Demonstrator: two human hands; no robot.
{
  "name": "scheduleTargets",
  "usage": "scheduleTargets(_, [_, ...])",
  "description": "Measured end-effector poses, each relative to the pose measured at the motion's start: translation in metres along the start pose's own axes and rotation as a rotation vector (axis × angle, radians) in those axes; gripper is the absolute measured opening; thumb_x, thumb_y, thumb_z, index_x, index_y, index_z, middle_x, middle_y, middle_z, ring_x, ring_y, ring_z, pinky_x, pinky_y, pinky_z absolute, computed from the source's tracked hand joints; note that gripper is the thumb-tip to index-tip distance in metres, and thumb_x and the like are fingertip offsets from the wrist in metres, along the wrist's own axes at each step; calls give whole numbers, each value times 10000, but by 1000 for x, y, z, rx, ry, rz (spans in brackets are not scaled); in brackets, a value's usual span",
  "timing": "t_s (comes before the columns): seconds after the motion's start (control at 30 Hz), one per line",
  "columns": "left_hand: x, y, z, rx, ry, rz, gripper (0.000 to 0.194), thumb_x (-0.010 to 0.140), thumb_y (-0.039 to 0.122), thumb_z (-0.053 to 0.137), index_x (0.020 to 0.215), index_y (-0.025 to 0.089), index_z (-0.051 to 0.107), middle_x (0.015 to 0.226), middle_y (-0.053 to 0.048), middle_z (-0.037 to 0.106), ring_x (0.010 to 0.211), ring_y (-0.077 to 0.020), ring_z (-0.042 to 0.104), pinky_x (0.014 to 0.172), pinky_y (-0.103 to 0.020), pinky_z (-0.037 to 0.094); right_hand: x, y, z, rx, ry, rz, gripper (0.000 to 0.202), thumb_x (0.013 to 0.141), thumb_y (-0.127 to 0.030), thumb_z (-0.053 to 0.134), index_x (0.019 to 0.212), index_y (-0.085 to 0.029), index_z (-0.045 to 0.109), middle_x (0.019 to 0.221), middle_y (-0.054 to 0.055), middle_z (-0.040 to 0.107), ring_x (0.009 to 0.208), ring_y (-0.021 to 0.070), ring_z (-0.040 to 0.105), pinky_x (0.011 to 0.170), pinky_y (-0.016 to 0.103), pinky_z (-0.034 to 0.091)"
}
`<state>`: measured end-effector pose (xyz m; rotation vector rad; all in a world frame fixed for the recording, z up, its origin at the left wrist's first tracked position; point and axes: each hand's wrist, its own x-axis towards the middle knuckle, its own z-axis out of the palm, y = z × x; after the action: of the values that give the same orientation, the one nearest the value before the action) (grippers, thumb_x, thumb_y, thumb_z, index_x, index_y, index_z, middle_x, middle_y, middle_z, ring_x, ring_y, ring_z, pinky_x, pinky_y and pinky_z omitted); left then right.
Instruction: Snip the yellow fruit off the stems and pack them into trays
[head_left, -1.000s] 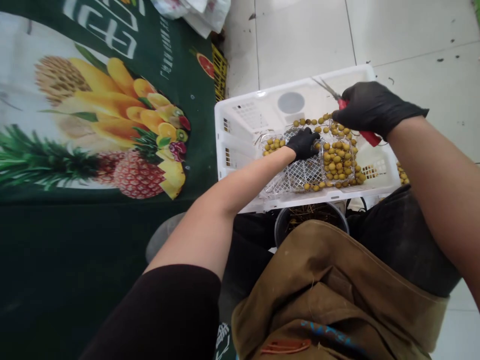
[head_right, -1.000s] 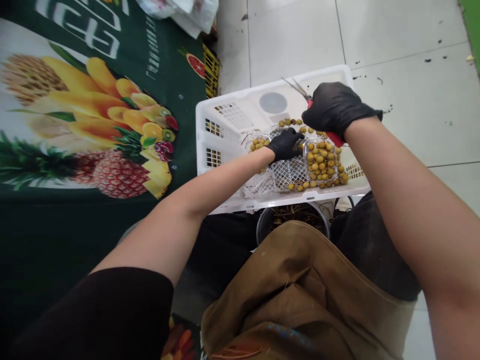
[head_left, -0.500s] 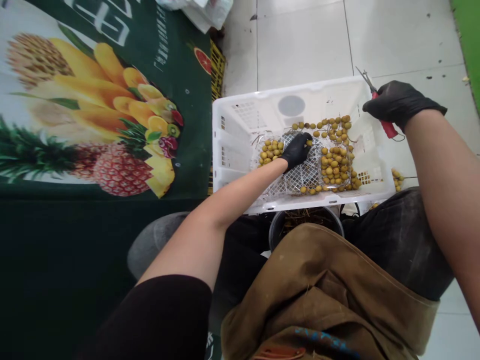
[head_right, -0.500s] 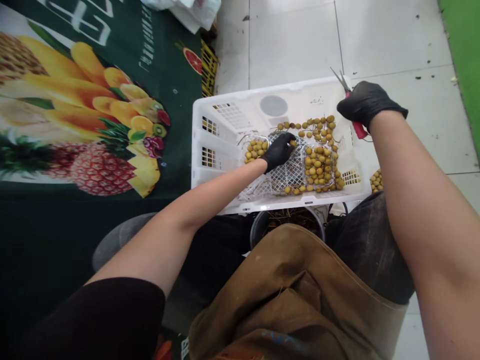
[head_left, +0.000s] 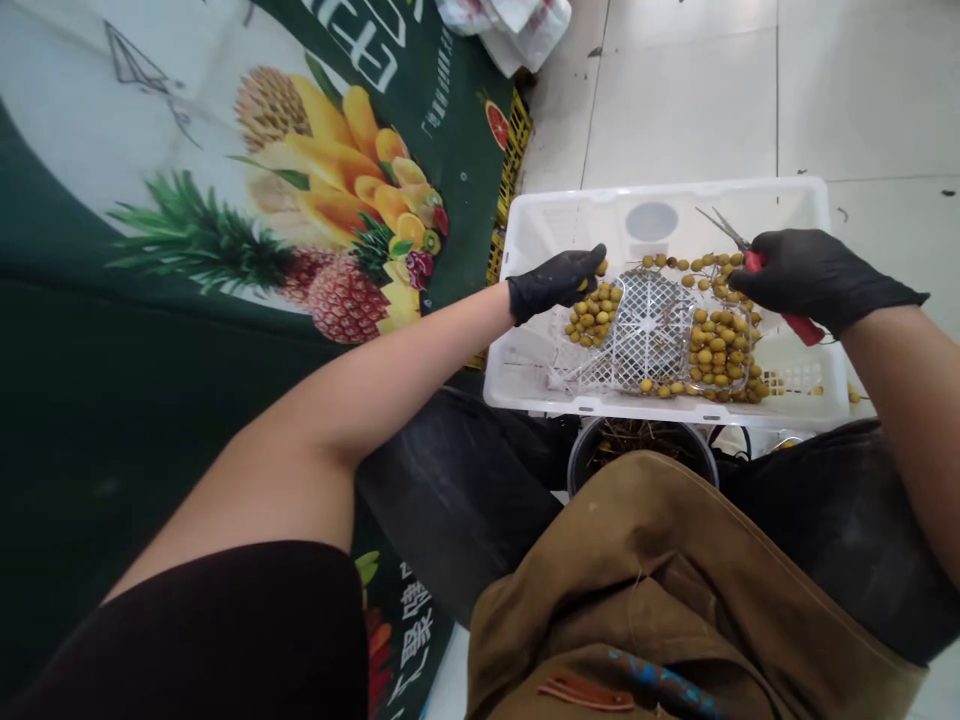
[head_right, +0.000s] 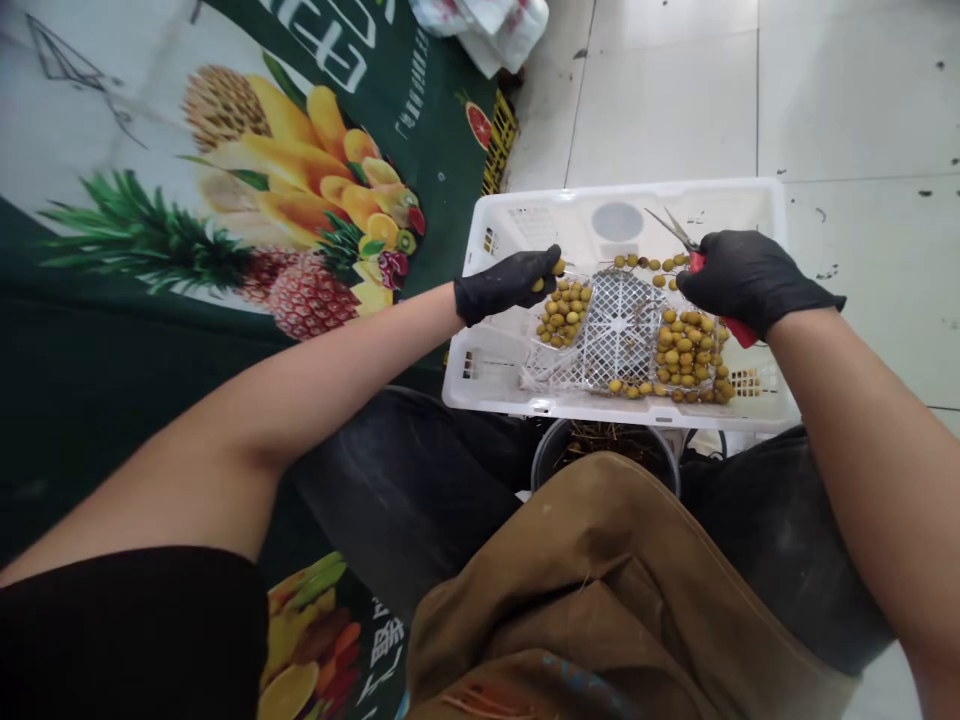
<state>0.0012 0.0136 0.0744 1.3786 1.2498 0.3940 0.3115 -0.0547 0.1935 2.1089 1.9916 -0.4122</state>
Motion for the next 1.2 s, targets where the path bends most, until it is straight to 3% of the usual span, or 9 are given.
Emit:
scheduleTargets(0.1, [9,-26,-10,319,137,-99,373,1079,479,690,854,189,626,709,-26,597,567,-126,478,587,-281,397,-3,-5,3,-22,1,-12,257,985,-423,629,1050,-209,756,870,145,724,797,303,642,762,454,506])
scheduleTargets(0.2, [23,-42,-12,447,165,-116,217,1027,393,735,1027,180,692,820,-51,701,641,-159,585,638,-283,465,0,-3,6,-17,-7,3,256,989,-434,641,1036,-205,747,839,133,692,769,276,610,755,436,490])
scheduleTargets(0.33, [37,-52,-8,435,193,-69,439,963,286,735,1386,201,657,1128,-95,805,817,-198,730,760,-305,587,7,1,8,-8,1,20,310,985,-467,672,1053,-178,762,808,115,650,782,260,597,781,415,487])
scheduleTargets(0.53, [46,-67,-2,780,65,135,480,858,303,735,1329,232,798,1254,-58,825,1182,-280,752,1041,-333,598,2,-2,-1,-40,-13,43,296,1022,-427,626,1061,-162,752,873,129,685,766,224,542,762,388,438])
scheduleTargets(0.7, [53,-58,5,953,112,183,378,943,342,664,1245,191,834,1191,-121,818,1153,-314,761,1011,-359,592,-3,-5,-14,-11,11,71,310,1043,-442,639,1069,-154,749,888,131,686,756,209,498,768,381,423])
scheduleTargets(0.83, [82,-25,33,944,143,380,445,997,327,632,1392,184,778,1340,-142,775,1221,-317,737,1069,-389,573,-2,-5,-16,48,58,73,270,1022,-411,669,1078,-162,757,860,122,675,785,237,537,789,388,450])
scheduleTargets(0.97, [121,10,88,921,70,542,508,997,295,653,1492,210,730,1509,-126,707,1310,-327,708,1124,-413,556,-1,-3,-15,62,80,61,270,1020,-378,665,1077,-132,763,897,140,693,835,248,597,823,391,485])
scheduleTargets(1.1, [145,25,136,995,-18,466,603,975,286,685,1576,229,677,1593,-165,640,1349,-368,697,1130,-463,562,-2,-1,-16,88,109,38,288,991,-396,695,1094,-138,770,901,138,703,900,277,644,856,399,521])
scheduleTargets(1.2, [151,23,149,1054,-40,413,649,952,249,685,1600,237,663,1639,-200,573,1366,-389,688,1128,-481,556,1,2,-15,128,104,10,297,963,-415,717,1109,-162,773,897,136,704,948,308,663,878,417,547])
